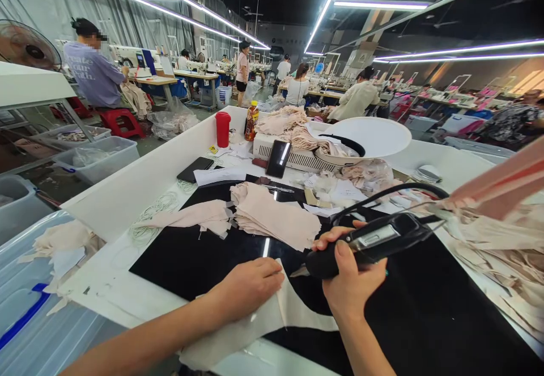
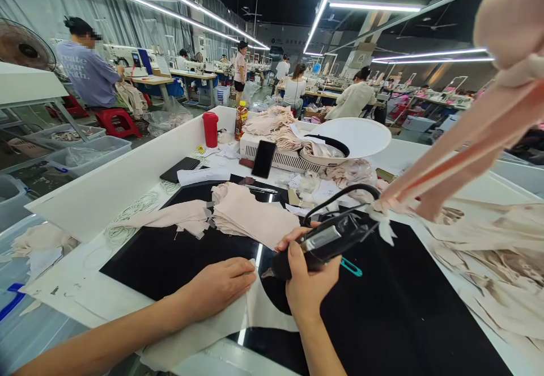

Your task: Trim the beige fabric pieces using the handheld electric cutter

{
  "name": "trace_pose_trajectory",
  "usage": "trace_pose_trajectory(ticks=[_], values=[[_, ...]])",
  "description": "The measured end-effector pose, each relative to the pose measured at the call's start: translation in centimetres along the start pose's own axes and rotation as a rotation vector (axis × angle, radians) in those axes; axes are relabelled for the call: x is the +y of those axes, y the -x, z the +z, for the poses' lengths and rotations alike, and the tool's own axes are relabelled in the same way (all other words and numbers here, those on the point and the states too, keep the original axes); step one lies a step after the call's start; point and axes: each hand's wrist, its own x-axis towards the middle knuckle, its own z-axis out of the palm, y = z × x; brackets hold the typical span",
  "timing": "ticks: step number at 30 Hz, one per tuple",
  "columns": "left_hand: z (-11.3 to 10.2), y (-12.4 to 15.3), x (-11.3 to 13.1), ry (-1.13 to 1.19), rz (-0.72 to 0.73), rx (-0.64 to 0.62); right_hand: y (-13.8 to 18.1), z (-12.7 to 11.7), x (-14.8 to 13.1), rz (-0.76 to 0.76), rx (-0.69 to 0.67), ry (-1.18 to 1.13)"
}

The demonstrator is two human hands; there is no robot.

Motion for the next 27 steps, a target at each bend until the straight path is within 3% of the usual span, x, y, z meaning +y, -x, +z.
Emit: trace_pose_trajectory(ticks=[9, 27], values=[[-0.2, 0.0, 0.2, 0.032, -0.023, -0.018, -0.2, 0.8, 2.2, -0.033, -0.054, -0.008], [-0.4, 0.1, 0.1, -0.001, -0.012, 0.016, 0.4, 0.4, 1.6, -0.041, -0.045, 0.082]])
